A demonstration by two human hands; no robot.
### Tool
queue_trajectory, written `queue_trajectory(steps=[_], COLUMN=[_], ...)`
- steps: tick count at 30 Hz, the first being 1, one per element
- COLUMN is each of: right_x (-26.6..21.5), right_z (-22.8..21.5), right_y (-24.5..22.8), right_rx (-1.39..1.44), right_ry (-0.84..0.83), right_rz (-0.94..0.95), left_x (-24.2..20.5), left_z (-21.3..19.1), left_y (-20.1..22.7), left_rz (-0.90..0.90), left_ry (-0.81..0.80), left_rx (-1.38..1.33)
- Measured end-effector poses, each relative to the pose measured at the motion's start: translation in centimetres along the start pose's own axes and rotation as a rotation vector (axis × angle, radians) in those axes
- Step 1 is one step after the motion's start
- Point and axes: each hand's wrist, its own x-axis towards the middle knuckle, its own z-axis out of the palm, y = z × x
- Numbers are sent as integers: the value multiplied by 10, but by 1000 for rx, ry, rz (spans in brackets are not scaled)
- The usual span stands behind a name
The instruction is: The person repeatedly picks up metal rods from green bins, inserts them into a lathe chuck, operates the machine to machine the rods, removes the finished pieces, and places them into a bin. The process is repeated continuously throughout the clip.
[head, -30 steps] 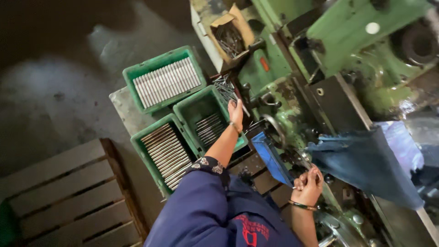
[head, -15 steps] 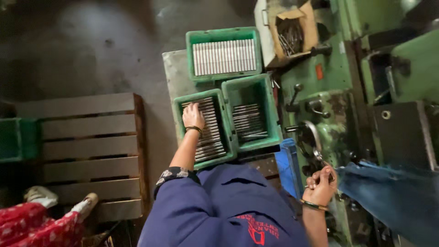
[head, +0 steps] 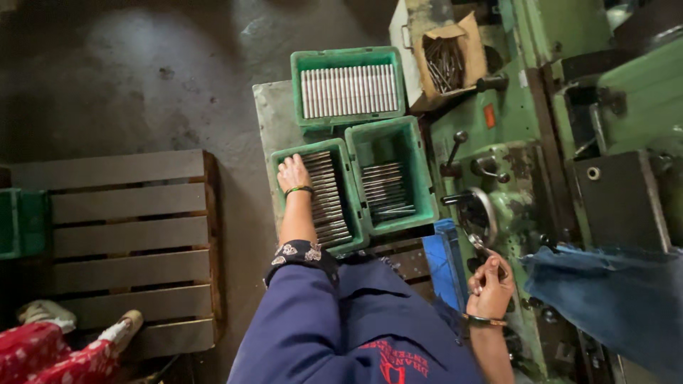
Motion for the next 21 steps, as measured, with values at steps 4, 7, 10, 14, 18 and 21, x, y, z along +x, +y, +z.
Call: queue_trajectory(steps=[4,7,10,14,18,21], right_x=[-9,-9,-11,-10,-4,-3], right_z=[-8,-9,-12,-16,-17,-21], right_y=[-2,-5,-6,-6,-3,1], right_rx=[0,-17,-16,-32,-28,-27], right_ry=[9,28,48,79,79,98], right_rz=[0,9,14,26,41,51], left_x=[-27,-33,-24,-12,-15,-9], left_z=[5,9,15,17,17,23], left_y=[-1,13,28,32,37,54], left_rz=[99,-47,-293,-522,-315,-411], left_ry=[63,311,346,214,528,589], left_rx=[-87,-345,-453,-598,-429,-1136])
